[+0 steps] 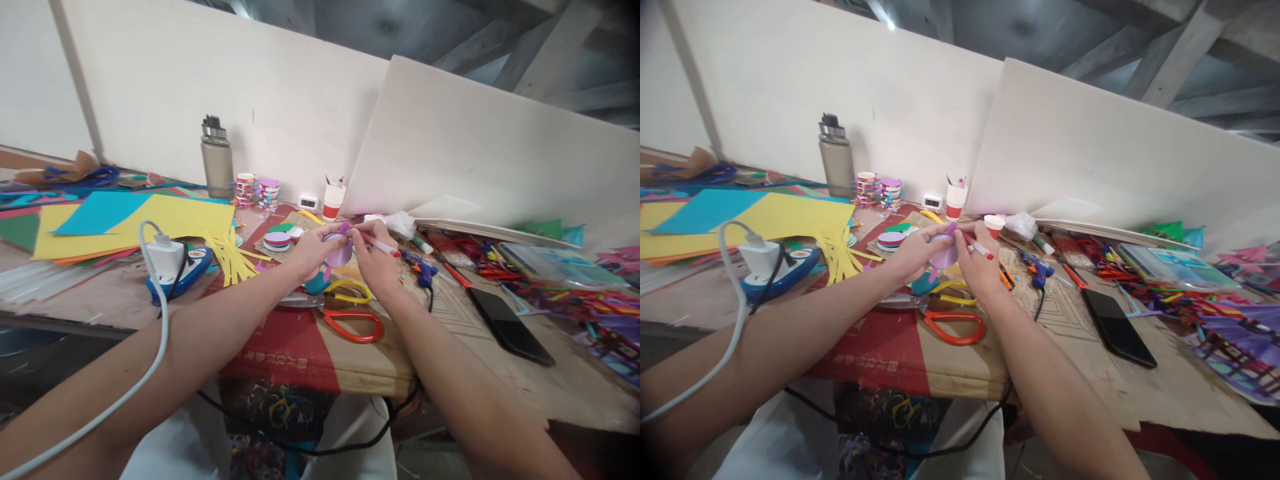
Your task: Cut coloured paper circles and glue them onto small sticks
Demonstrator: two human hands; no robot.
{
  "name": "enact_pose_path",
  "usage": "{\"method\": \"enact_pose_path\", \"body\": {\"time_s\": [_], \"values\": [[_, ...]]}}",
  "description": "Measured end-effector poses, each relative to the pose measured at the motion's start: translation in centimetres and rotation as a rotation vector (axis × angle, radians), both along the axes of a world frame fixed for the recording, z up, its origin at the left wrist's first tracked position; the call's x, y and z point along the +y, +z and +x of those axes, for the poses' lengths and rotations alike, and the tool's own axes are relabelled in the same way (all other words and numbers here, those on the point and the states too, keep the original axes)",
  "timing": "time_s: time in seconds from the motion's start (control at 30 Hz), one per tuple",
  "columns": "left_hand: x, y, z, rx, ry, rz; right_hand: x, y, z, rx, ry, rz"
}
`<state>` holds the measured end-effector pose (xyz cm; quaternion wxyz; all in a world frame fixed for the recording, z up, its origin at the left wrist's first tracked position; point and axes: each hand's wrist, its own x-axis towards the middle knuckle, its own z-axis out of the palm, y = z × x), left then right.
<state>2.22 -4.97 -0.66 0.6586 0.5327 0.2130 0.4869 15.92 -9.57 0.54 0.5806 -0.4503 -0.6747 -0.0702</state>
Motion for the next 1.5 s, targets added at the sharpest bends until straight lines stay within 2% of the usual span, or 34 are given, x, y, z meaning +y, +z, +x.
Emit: {"method": "enact_pose_path", "body": {"time_s": [0.83,1.5], "values": [[0.77,-0.81,0.21,0.003,-0.001,0.072,0.08,-0.14,0.06,0.002,-0.008,-0.008],[0.70,-0.81,0.17,0.006,-0.006,0.071,0.11,-0.22,0.10,0.009,0.000,-0.007]]}}
